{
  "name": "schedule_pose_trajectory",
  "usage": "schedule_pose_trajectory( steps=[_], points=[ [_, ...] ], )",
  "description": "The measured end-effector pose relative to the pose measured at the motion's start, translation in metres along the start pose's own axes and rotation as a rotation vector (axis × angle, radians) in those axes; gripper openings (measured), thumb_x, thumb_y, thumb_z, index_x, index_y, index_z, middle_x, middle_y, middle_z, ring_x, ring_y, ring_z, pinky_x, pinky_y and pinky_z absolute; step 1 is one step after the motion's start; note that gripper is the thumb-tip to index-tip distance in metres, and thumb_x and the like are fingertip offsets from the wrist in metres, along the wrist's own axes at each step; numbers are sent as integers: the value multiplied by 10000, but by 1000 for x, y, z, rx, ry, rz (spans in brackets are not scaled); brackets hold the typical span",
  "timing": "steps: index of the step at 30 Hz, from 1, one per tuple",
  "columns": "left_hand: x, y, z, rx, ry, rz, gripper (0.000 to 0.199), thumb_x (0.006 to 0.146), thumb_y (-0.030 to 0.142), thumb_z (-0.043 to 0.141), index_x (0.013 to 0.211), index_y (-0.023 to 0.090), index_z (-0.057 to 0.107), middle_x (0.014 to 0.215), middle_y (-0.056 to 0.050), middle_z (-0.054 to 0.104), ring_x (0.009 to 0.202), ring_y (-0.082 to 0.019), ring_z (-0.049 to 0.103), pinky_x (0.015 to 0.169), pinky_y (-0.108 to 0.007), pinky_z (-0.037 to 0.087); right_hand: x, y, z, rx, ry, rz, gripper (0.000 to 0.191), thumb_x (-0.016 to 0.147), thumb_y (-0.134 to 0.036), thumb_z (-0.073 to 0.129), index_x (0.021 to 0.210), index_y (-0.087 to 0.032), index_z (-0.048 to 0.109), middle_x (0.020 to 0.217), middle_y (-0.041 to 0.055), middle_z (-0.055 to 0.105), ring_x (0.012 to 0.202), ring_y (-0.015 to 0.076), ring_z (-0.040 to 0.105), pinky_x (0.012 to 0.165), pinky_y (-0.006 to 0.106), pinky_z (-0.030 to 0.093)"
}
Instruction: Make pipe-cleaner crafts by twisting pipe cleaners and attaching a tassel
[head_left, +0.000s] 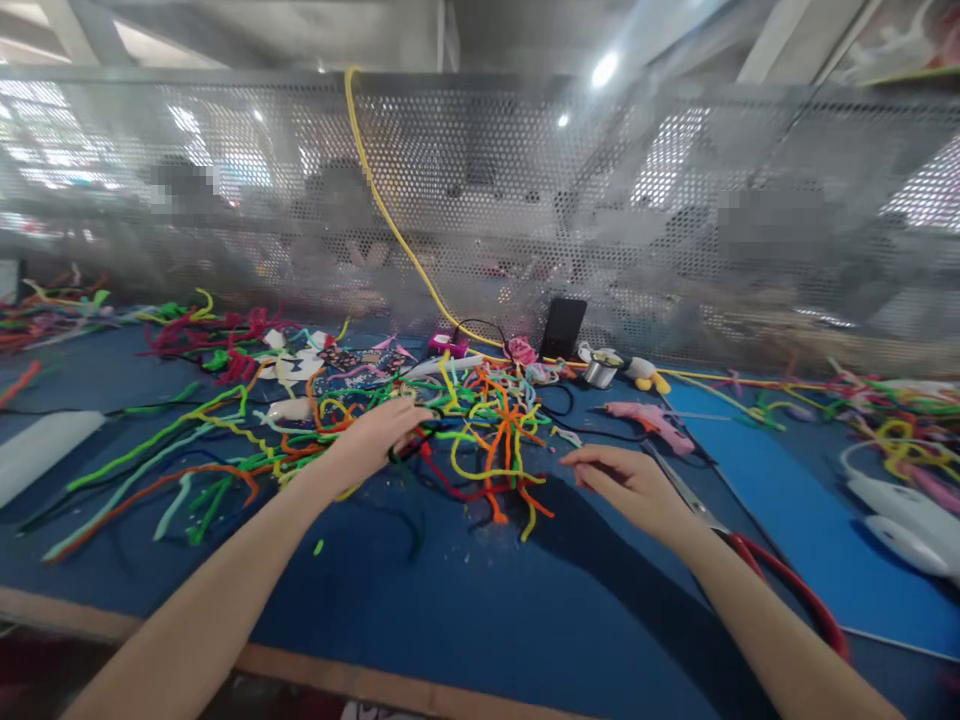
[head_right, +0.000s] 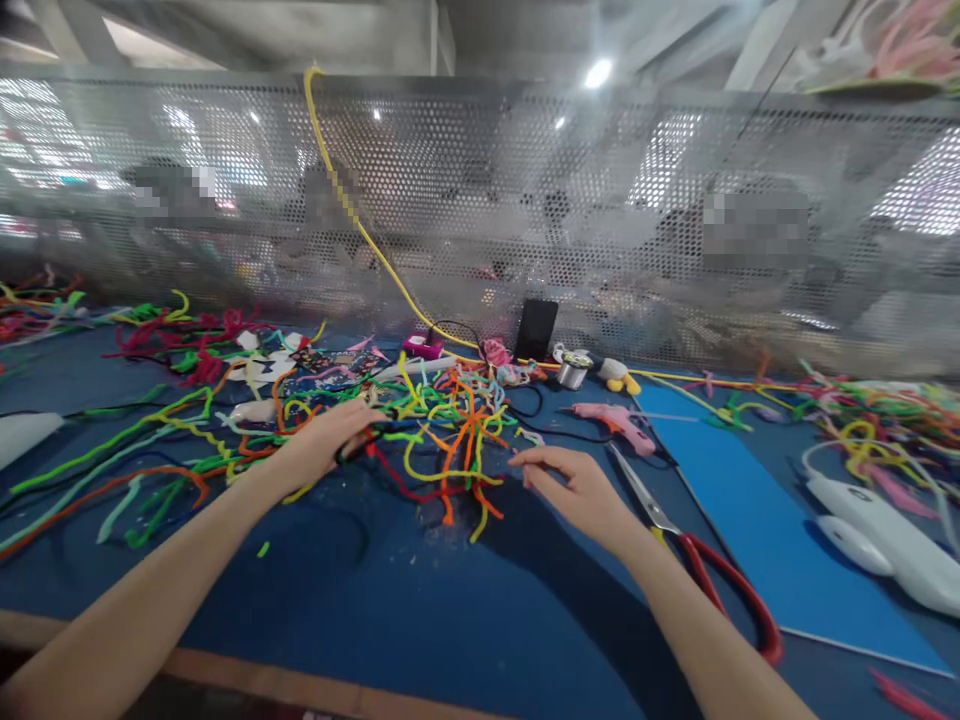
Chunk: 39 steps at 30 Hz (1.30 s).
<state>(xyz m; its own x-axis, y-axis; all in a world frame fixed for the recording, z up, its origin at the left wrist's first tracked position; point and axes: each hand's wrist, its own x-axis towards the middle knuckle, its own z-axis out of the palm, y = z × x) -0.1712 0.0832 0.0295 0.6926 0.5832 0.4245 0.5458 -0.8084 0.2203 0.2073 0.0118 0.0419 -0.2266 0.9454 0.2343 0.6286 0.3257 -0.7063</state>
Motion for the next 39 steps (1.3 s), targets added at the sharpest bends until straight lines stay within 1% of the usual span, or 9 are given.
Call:
schedule_pose_trajectory(
  steps=[5,9,14,16,21,24,28,35,39],
  points=[
    [-1,-24,-11,267,300,-208,511,770,-4,403,1229,170,547,891,-70,501,880,-237,504,815,-364,463,-1,7,1,-75,78,0,283,880,-340,527,920,-187,762,745,41,723,687,177,665,657,278,518],
    [0,-44,-4,400,422,-410,474,871,84,430,1336,151,497,1120,-160,528,1120,-322,516,1001,-495,425,2,15,6,-155,111,7,293,893,-333,520,972,-194,764,806,44,748,689,182,672,597,273,498],
    [-2,-64,4,140,165,-534,837,855,383,627,1557,163,227,1579,-248,273,1468,-429,269,1136,-620,300,3,22,19,-252,160,-83,282,923,-316,514,1012,-189,750,883,67,765,699,190,682,595,295,518],
    [-3,-66,-1,18,159,-548,786,824,390,641,1516,169,339,1629,-221,223,1504,-410,225,1167,-610,268,4,18,23,-293,197,-164,252,935,-308,519,985,-199,740,928,80,765,809,213,703,694,327,555],
    [1,-45,-29,-370,406,-643,409,876,408,553,1199,173,639,1334,-132,629,1266,-282,573,1082,-447,441,6,-7,35,-467,8,-344,374,934,-396,591,1242,-195,658,1292,117,679,1218,267,616,1060,443,476],
    [3,-18,-39,-477,227,-616,363,885,459,574,1088,179,683,1099,-84,729,1025,-234,672,921,-353,520,7,-18,47,-605,-131,-316,525,923,-450,603,1378,-189,576,1400,128,612,1272,298,582,1072,466,462],
    [6,15,-30,-312,-160,-413,300,900,471,592,989,222,733,903,-20,748,794,-180,674,723,-268,490,13,-24,55,-723,-266,-175,284,984,-290,481,1126,-214,716,1040,76,764,932,236,719,813,347,539],
    [5,33,9,154,-307,-260,224,962,351,524,986,234,714,984,-28,750,896,-222,704,665,-271,446,57,-38,39,-888,-99,-110,258,947,-228,506,900,-190,757,967,89,750,963,238,661,816,318,469],
    [4,30,16,266,-329,-245,261,977,312,464,942,206,701,935,-47,734,817,-202,695,599,-257,417,95,-48,23,-625,-416,6,348,862,-491,637,782,-186,787,797,65,740,743,194,635,642,277,428]
  ],
)
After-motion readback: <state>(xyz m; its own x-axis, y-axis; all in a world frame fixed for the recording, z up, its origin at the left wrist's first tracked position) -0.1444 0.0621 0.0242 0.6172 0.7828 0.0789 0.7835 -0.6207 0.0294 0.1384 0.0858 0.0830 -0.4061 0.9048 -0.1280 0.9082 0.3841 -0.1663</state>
